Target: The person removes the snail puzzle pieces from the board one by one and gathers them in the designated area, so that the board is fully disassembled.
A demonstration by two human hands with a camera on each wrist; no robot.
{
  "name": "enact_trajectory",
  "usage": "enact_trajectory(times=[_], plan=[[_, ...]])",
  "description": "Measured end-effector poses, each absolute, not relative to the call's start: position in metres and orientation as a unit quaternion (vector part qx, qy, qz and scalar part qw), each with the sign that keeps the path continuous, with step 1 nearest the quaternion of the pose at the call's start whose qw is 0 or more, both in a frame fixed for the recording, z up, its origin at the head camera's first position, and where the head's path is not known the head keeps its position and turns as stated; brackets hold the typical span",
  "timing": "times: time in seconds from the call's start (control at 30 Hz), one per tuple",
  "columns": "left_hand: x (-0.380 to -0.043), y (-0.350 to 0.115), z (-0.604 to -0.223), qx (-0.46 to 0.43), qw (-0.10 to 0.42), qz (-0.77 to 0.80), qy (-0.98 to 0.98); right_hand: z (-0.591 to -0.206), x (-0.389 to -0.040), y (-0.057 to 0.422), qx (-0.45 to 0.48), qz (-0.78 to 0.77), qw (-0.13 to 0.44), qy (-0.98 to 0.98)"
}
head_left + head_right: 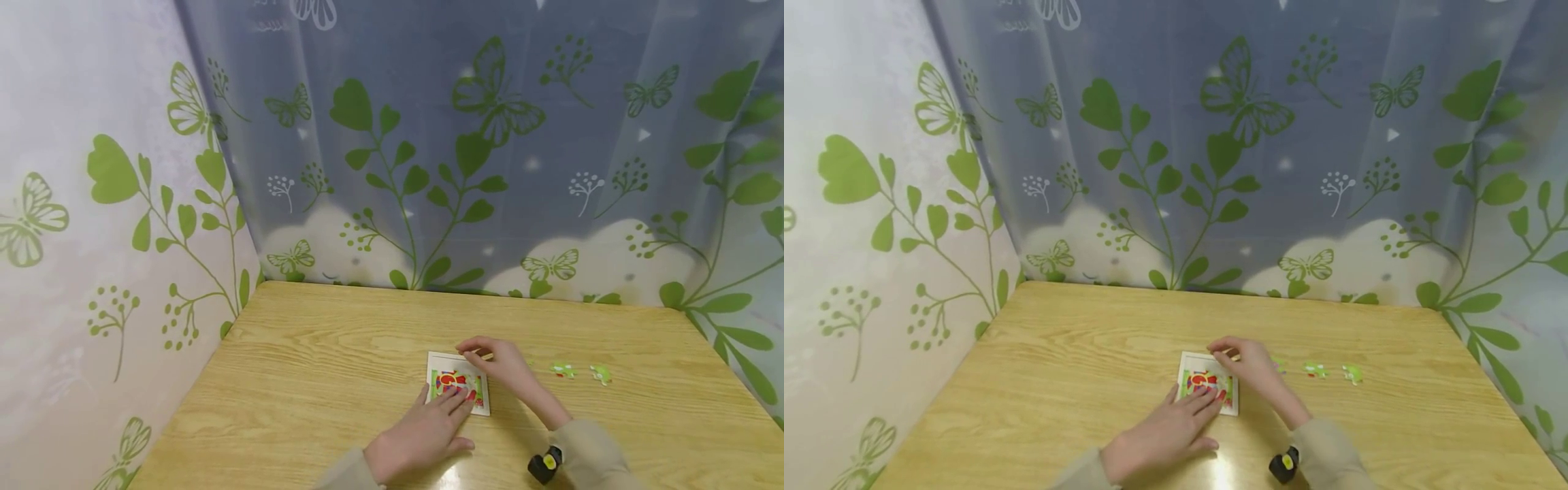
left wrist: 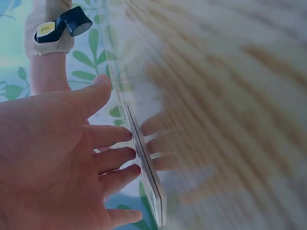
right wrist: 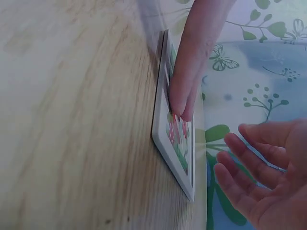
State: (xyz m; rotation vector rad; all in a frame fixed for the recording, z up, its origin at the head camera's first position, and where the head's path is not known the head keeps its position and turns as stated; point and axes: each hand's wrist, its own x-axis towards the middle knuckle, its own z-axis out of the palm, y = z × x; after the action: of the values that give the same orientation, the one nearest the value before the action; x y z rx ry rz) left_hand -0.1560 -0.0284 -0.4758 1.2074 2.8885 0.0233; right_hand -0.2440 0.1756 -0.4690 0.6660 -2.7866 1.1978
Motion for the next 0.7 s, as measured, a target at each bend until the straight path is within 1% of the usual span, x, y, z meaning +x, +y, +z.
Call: enact_trajectory(times=[0.17, 0.33, 0.7], plan=[[-0.157, -0.029, -0.477, 0.385, 0.017, 0.013, 0.923, -0.471, -0.25, 0.163, 0.237, 0.373, -0.019, -0.897], [-0.157, -0.028, -0.478, 0.383, 0.019, 0.014, 0.923, -0.475, -0.255, 0.155, 0.259, 0.352, -0.034, -0.899], [-0.159, -0.026, -0.479, 0.373, 0.024, 0.007, 0.928, -0.481, -0.26, 0.151, 0.305, 0.312, -0.038, -0.899]])
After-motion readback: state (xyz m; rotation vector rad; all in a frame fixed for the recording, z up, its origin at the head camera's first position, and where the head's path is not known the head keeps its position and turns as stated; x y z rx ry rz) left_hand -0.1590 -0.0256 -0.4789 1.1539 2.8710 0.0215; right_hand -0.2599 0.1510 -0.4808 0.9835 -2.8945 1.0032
